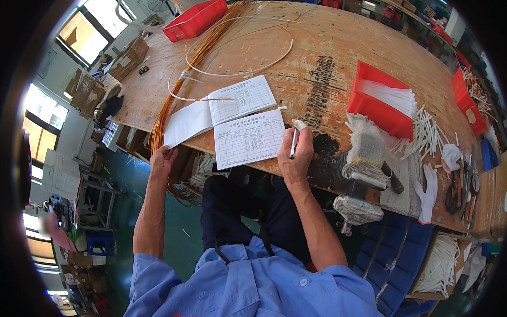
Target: The recorder writes in a production logbook, then organizes industrial components and copper wire on a workbench.
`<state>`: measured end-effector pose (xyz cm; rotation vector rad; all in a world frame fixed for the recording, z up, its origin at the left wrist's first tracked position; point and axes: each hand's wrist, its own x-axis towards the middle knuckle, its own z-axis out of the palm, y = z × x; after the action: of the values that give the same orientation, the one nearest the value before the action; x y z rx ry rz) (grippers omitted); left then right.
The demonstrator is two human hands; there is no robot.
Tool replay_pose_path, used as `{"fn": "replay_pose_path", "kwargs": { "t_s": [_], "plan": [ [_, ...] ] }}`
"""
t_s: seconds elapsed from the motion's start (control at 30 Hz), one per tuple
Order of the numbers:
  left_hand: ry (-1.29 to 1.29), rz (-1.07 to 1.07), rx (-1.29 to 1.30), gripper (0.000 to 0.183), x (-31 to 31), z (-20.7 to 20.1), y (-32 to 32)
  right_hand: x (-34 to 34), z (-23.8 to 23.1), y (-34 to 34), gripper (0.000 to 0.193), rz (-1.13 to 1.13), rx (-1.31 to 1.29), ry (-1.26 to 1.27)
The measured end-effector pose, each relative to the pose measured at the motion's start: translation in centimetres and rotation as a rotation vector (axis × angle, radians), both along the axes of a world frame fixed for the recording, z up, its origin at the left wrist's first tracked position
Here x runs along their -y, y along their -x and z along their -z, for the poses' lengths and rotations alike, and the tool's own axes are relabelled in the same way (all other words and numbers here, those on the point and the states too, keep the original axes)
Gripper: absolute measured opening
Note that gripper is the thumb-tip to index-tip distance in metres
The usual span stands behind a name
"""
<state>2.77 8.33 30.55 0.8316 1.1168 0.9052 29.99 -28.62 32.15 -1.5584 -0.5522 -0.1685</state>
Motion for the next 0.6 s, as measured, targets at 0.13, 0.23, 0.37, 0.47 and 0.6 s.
{"fn": "replay_pose_path", "kwargs": {
  "t_s": [0.13,0.23,0.37,0.47,0.6],
  "plan": [
    [0.027,-0.022,0.135,0.026,-0.7,1.5,0.0,0.0,-0.1,-0.3,0.034,0.02,0.039,0.027],
    [0.118,-0.057,0.237,0.039,2.2,0.2,-2.1,0.2,0.0,-0.3,0.034,0.002,-0.003,0.006],
    [0.249,-0.063,0.108,0.052,3.1,0.1,-3.2,-0.1,0.1,-0.3,0.034,0.007,0.01,-0.006],
    [0.104,0.007,0.042,0.033,2.1,1.0,-2.8,-0.2,0.0,-0.2,0.035,0.01,0.037,0.028],
    [0.034,-0.002,0.008,0.031,1.9,0.9,-2.9,-0.1,0.7,-0.4,0.034,0.003,0.017,0.022]
  ]
}}
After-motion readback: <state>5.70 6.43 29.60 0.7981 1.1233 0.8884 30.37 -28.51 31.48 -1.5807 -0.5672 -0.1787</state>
